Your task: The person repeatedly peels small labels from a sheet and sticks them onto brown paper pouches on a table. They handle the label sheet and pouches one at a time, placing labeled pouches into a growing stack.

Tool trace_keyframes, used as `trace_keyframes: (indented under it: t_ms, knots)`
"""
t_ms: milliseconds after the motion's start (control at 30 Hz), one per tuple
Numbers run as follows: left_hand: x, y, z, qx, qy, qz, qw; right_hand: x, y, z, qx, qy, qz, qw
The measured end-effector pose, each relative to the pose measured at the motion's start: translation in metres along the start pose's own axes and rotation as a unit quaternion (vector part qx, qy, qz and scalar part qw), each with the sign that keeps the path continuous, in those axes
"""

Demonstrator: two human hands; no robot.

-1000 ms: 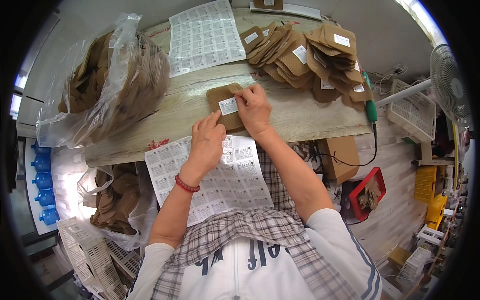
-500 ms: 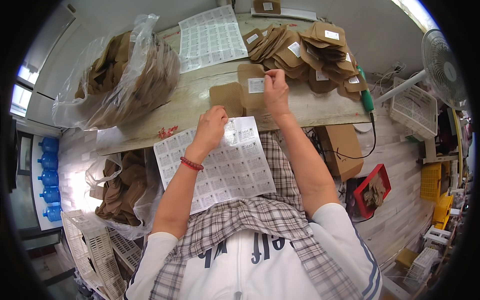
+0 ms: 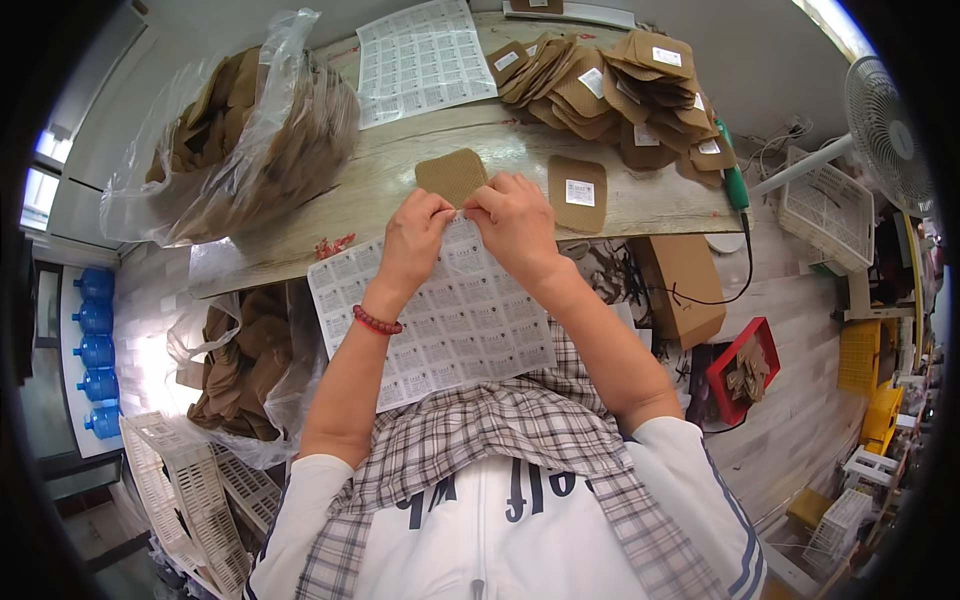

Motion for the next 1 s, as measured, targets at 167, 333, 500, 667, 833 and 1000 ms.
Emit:
trace_keyframes:
  t_ms: [167,333,500,667,833,1000]
  knots:
    - [-0.003,-0.007,-0.016,-0.002,-0.005,-0.015,1.0,-0.004,-0.012,-0.003,0.017,0.041,0.005,0.999]
    - [-0.012,-0.005,-0.041,-0.06,0.078,-0.065,0.993,-0.012,-0.009,-0.01,0.046,0.111,0.014,0.993]
    - [-0.014,-0.016,-0.061,-0.063,0.151,-0.121,0.979,-0.028,-0.007,-0.026,0.103,0.184,-0.003,0.978]
    - [-0.011,-0.008,-0.038,0.088,0.054,-0.052,0.993,-0.034,-0.009,0.042,0.471,-0.16,0.055,0.866]
    - [-0.016,-0.002,-0.014,0.123,-0.049,0.041,0.99,0.009,-0.027,0.107,0.503,-0.287,0.058,0.813]
    - [-0.017,-0.019,-0.014,0.118,-0.069,0.021,0.99,0.031,-0.077,0.129,0.379,-0.297,-0.082,0.872]
Point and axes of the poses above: each hand's wrist, its own x-axis towards the middle knuckle, its own y-axis out of the back of the hand, z = x × y, the point moved 10 cm from there along x, towards the middle knuckle, and after that the axes turned 12 degrees about x, right-handed, at the moved point
